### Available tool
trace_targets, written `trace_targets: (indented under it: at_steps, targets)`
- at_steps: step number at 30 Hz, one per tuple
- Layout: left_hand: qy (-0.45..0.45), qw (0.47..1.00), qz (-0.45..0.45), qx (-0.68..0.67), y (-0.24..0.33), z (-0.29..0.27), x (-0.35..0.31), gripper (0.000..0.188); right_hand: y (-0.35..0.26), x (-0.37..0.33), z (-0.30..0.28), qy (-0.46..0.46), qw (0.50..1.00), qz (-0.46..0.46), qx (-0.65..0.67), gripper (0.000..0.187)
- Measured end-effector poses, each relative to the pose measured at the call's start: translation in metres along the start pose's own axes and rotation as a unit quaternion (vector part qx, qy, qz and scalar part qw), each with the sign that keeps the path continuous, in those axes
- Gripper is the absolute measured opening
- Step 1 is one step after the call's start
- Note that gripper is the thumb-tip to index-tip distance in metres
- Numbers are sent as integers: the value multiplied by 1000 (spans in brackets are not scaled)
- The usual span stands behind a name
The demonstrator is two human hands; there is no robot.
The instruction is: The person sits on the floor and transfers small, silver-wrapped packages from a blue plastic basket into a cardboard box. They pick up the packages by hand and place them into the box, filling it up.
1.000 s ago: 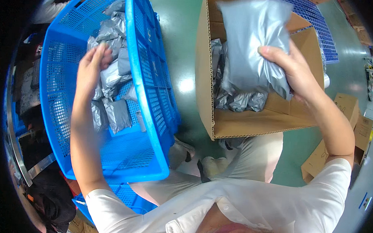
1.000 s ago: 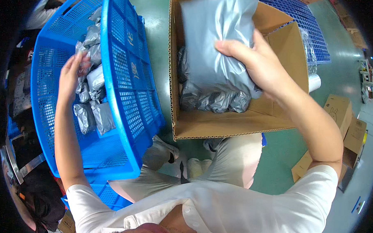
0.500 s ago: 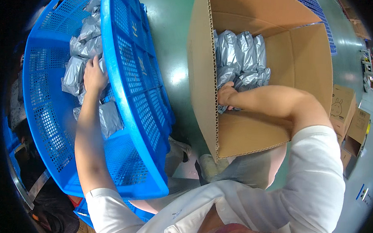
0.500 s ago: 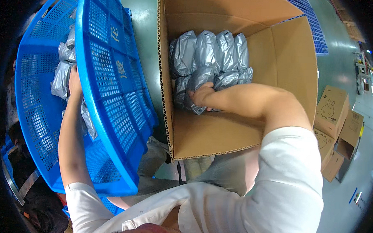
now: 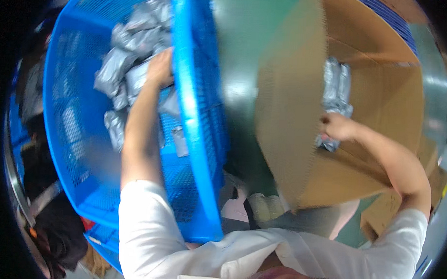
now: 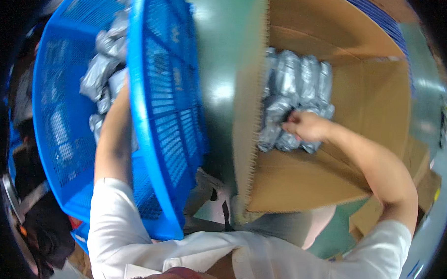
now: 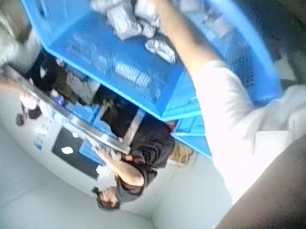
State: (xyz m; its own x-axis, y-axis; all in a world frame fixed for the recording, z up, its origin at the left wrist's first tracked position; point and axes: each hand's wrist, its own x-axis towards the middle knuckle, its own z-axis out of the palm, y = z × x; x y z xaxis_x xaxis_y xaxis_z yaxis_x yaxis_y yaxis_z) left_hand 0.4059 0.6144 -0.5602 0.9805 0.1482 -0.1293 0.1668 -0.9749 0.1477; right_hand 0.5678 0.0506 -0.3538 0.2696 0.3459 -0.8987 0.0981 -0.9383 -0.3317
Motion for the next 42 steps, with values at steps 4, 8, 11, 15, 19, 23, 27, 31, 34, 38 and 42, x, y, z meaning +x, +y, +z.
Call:
trace_targets:
  at_steps: [4, 8, 11, 15, 19, 23, 27, 31, 34, 38, 42]
  targets:
    - [-32, 984, -99, -142, 28, -46, -17, 72, -15, -37, -37, 61, 998, -23, -14, 29]
    - [27, 927, -193, -321, 86, -166, -54, 65, -44, -74, -58, 133, 956, -233, 117, 34]
    - [157, 874, -131, -440, 125, -258, -90, 58, -83, -102, -49, 152, 878, -416, 181, 48]
    - [275, 852, -102, -433, 208, -367, -142, 52, -134, -147, -23, 198, 800, -536, 185, 98]
    - [239, 875, 48, -418, 319, -386, -130, 67, -134, -185, -8, 186, 706, -643, 231, 89]
    - [86, 854, 200, -473, 357, -375, -114, 68, -124, -200, -16, 262, 737, -546, 299, 32]
    - [39, 879, 79, -468, 355, -363, -142, 60, -71, -150, -29, 153, 725, -263, 617, 46]
    - [23, 966, 71, -248, 342, -357, -194, 54, -29, -86, -34, 291, 847, -200, 397, 77]
    - [52, 952, -59, -296, 323, -326, -217, 47, -14, -30, -20, 259, 939, -37, 222, 97]
    - [135, 916, -173, -336, 286, -266, -212, 35, -61, 1, 55, 124, 981, 56, 138, 106]
    - [135, 921, -137, -340, 279, -272, -212, 34, -43, 93, 94, 188, 977, 102, -1, 100]
